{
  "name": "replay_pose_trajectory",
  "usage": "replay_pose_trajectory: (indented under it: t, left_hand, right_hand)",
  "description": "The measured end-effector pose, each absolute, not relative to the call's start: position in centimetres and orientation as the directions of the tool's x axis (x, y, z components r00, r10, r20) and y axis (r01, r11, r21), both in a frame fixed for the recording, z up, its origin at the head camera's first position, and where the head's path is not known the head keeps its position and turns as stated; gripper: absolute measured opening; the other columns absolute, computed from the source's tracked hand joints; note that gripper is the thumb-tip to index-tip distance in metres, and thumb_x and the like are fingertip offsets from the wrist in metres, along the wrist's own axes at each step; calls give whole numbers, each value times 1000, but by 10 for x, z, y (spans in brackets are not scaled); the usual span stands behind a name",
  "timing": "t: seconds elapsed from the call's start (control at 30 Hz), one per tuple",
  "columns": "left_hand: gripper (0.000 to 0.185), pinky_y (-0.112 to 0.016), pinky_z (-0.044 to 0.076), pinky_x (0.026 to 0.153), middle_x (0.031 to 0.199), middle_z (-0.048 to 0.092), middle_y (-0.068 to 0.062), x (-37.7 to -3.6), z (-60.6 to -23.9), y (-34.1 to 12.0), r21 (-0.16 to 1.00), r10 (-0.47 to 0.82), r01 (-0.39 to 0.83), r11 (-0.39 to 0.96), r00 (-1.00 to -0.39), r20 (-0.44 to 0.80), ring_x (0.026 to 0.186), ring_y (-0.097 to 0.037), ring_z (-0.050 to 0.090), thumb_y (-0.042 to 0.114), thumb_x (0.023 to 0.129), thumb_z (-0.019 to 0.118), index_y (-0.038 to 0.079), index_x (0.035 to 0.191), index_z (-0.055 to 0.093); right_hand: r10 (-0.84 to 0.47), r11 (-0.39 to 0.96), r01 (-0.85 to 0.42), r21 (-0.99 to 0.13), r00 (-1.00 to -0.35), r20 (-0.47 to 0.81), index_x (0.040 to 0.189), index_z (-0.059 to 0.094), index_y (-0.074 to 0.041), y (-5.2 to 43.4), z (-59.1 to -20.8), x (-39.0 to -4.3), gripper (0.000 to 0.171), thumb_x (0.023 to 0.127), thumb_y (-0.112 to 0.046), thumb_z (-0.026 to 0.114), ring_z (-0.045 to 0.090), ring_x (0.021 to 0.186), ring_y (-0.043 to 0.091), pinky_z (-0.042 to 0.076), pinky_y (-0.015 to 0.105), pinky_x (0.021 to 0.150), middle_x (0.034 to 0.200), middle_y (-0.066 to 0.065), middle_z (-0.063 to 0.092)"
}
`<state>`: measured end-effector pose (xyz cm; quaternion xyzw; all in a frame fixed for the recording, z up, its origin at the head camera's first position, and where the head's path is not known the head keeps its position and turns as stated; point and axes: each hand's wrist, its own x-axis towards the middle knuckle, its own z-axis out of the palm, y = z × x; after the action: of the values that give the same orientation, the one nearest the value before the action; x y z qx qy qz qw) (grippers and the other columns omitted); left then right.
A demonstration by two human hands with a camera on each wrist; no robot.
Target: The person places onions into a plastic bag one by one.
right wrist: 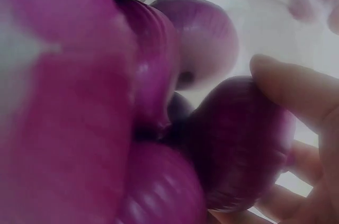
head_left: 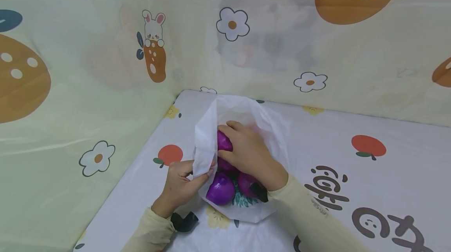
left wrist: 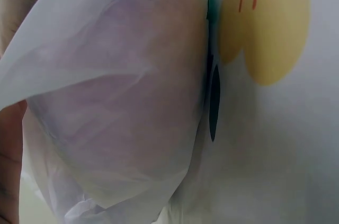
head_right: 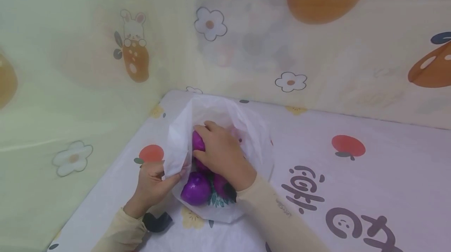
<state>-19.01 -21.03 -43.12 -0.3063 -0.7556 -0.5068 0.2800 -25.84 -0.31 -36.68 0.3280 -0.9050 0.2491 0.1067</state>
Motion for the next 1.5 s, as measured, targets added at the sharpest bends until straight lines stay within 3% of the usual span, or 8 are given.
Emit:
replay_pose_trajectory:
  t: [0.7,0.93,1.5]
  left_hand:
    - [26,-21,54,60,85,78,-14,-192,-432,-211,593,180,761,263,-642,745,70,-10,69,-16,75,78,-3,97,79]
    - [26,-20,52,59,85,78,-15,-190,-431,-211,608,147,733,306,-667,730,68,-7,64,-14,76,78,-3,99,80]
    - [21,-21,58,70,89,78,-15,-190,-430,-217,662,90,655,364,-732,675,80,-9,72,-15,81,75,-4,99,79]
  right_hand:
    - [-588,685,-615,-391,-783,201,148,55,-8,-6,-368,-259,64,91,-26,77,61,128,38,51,54,103,150,21,55]
    - [-585,685,-612,-396,-786,202,148,55,-12,-4,-368,-258,67,89,-28,81,65,117,36,56,54,92,147,20,56]
    - [-565,689,-601,-405,-795,219,152,52,-11,20,-349,-238,69,92,-32,79,54,135,43,49,59,103,155,25,47]
